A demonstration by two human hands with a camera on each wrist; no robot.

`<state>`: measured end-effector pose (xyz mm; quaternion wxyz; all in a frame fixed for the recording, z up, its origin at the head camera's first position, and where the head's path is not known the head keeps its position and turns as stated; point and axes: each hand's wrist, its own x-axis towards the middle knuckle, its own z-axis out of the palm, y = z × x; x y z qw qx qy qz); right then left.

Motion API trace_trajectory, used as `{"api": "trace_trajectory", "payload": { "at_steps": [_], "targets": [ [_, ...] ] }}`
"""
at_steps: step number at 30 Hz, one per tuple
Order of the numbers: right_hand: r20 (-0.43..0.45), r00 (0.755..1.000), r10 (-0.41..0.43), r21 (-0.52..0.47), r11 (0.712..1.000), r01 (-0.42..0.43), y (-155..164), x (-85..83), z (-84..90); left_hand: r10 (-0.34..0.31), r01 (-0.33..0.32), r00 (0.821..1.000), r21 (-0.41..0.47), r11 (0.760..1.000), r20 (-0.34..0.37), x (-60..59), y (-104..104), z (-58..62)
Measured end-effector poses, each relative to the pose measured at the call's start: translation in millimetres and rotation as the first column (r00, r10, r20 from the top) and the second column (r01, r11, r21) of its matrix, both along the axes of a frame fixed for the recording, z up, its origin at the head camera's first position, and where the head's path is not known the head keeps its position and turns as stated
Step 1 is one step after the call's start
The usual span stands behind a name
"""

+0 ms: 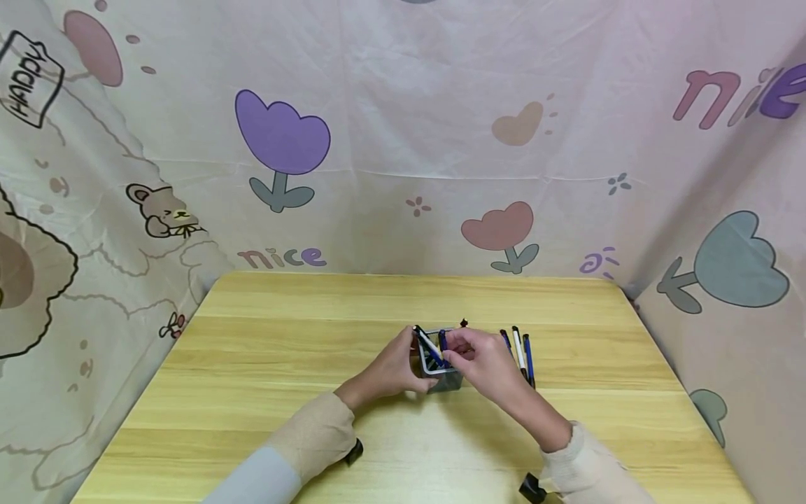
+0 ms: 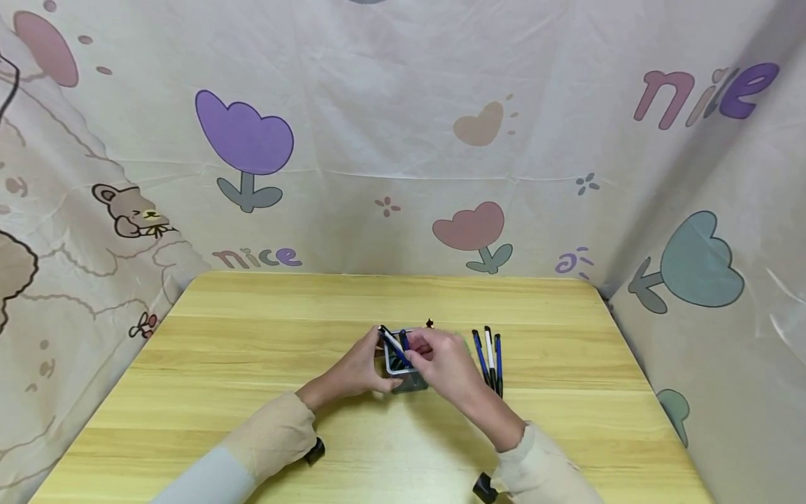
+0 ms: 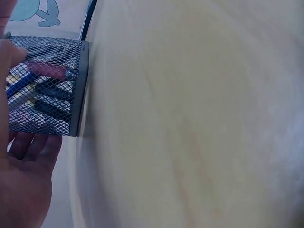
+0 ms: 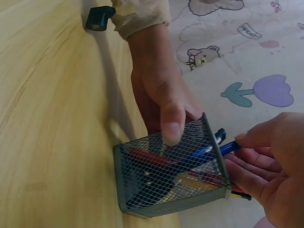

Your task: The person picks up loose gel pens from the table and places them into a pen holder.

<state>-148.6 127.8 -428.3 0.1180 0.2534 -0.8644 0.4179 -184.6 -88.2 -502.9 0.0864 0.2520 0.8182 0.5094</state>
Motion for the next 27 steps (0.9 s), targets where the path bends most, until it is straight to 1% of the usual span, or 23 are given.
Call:
{"api": "trace_trajectory", "payload": {
  "at_steps": [4, 7, 14, 18, 22, 27],
  "targets": [
    [-0.011, 1.000, 0.020, 0.059, 0.998, -0.020, -2, -0.4, -3.0, -0.001, 0.001, 1.000, -0.014, 1.000, -0.022, 0.7, 0, 0.6],
    [-0.024, 0.999, 0.033, 0.104, 0.994, -0.031, -4, -1.1, -3.0, 0.005, -0.005, 1.000, -0.008, 1.000, -0.030, 0.9, 0, 0.9],
    [-0.023, 0.999, 0.042, 0.200, 0.979, -0.037, -11, -3.7, -0.4, 0.021, -0.021, 1.000, -0.003, 1.000, -0.019, 1.8, 1, 2.2],
    [-0.055, 0.997, 0.052, 0.255, 0.966, -0.036, -12, -4.4, -0.3, 0.024, -0.024, 0.999, -0.016, 1.000, -0.022, 2.1, 0, 2.2],
    [-0.075, 0.995, 0.064, 0.274, 0.961, -0.041, -13, -4.3, -0.5, 0.023, -0.024, 1.000, -0.010, 1.000, -0.021, 1.8, 0, 1.9],
    [-0.096, 0.992, 0.079, 0.266, 0.963, -0.051, -11, -2.8, -0.4, 0.011, -0.011, 1.000, -0.002, 1.000, -0.017, 1.1, 1, 1.9]
  ]
}}
